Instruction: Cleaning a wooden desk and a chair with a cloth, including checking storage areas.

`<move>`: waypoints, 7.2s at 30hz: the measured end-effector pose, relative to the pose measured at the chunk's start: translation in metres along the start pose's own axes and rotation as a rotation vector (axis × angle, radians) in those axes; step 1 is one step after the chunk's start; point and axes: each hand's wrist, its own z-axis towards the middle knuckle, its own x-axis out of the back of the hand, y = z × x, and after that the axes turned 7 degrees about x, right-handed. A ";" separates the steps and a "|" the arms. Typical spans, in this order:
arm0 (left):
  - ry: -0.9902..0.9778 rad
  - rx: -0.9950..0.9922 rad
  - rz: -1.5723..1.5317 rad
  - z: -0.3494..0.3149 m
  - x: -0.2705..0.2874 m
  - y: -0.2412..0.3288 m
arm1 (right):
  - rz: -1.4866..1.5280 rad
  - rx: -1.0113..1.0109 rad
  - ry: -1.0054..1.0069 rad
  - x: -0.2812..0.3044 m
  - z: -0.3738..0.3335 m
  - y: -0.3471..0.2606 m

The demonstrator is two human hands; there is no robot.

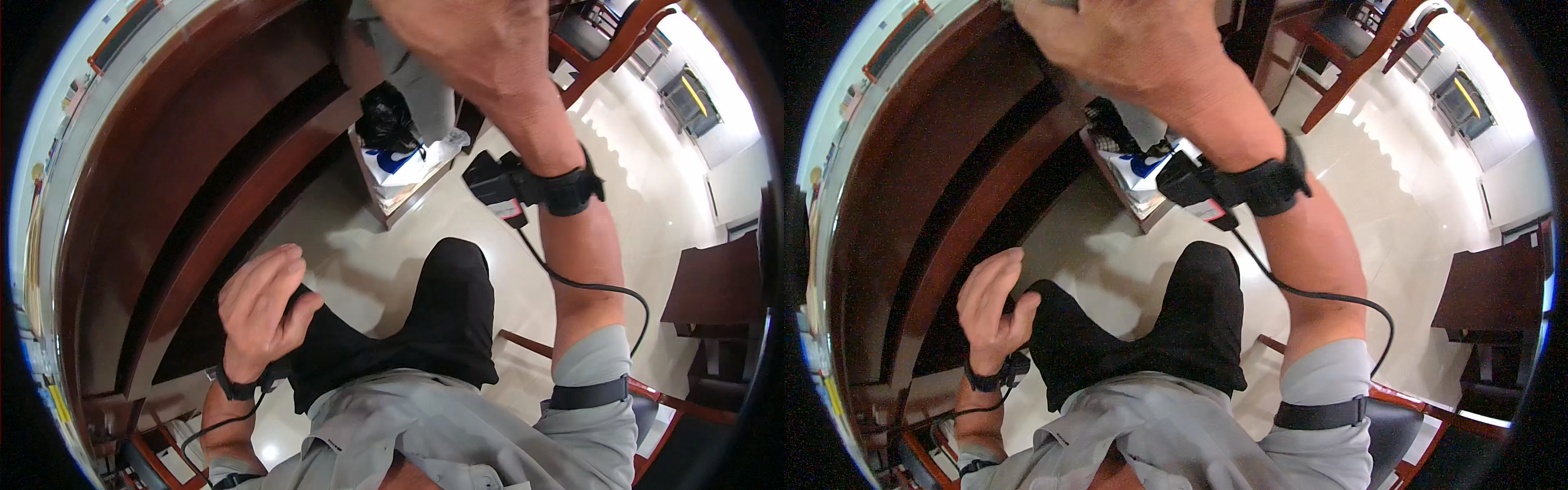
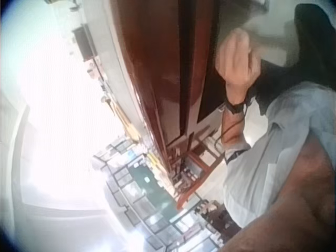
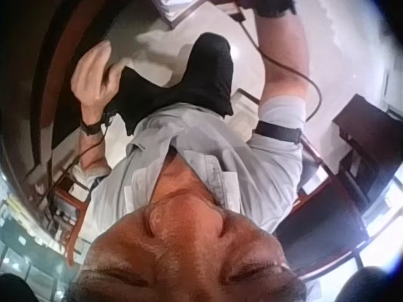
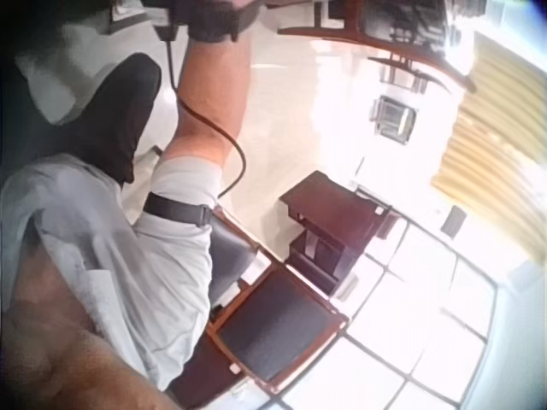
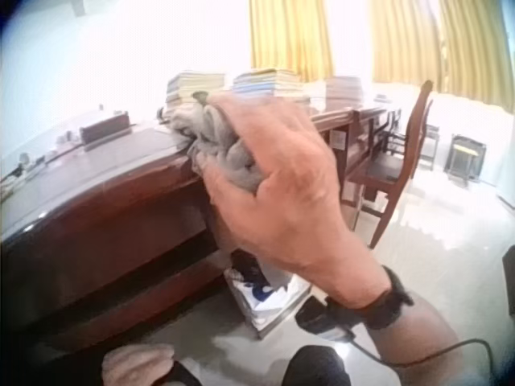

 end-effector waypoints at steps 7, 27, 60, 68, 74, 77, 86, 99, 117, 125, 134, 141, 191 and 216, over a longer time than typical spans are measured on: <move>0.091 -0.161 0.387 -0.005 0.088 0.047 | 0.028 -0.452 0.030 -0.023 -0.026 -0.068; -0.063 0.397 0.975 -0.022 0.163 0.022 | 0.093 -0.722 -0.172 -0.005 -0.073 -0.158; 0.180 0.396 0.948 -0.026 0.132 0.011 | 0.279 -1.445 -0.133 0.045 -0.140 -0.179; 0.325 0.376 0.916 -0.006 0.121 0.001 | 0.243 -1.169 -0.439 0.037 -0.183 -0.152; 0.395 0.292 0.976 0.007 0.131 0.001 | 0.279 -1.464 -0.402 0.056 -0.180 -0.119; 0.415 0.276 0.960 0.015 0.127 -0.003 | 0.286 -1.529 -0.333 0.072 -0.171 -0.106; 0.394 0.190 0.977 0.034 0.126 -0.004 | 0.021 -1.229 -0.080 0.101 -0.085 -0.081; 0.095 -0.221 0.341 0.034 0.084 0.035 | 0.264 -0.915 -0.231 0.073 -0.043 -0.127; -0.319 0.744 -0.729 -0.031 -0.139 -0.003 | 0.797 -1.578 -0.530 0.050 -0.138 -0.217; -0.373 0.654 -0.823 -0.037 -0.177 -0.019 | 0.738 -1.590 -0.858 0.076 -0.174 -0.214; -0.143 0.956 -0.172 -0.011 -0.202 -0.167 | 0.612 -1.433 -1.125 0.098 -0.145 -0.154; -0.206 1.098 0.038 0.012 -0.196 -0.279 | 0.422 -1.485 -0.971 0.146 -0.118 -0.108; -0.110 0.295 0.607 -0.057 -0.173 -0.299 | 0.184 -0.857 -0.839 0.049 -0.101 -0.126; 0.001 0.544 0.143 -0.022 -0.253 -0.292 | 0.218 -0.869 -0.827 0.028 -0.102 -0.158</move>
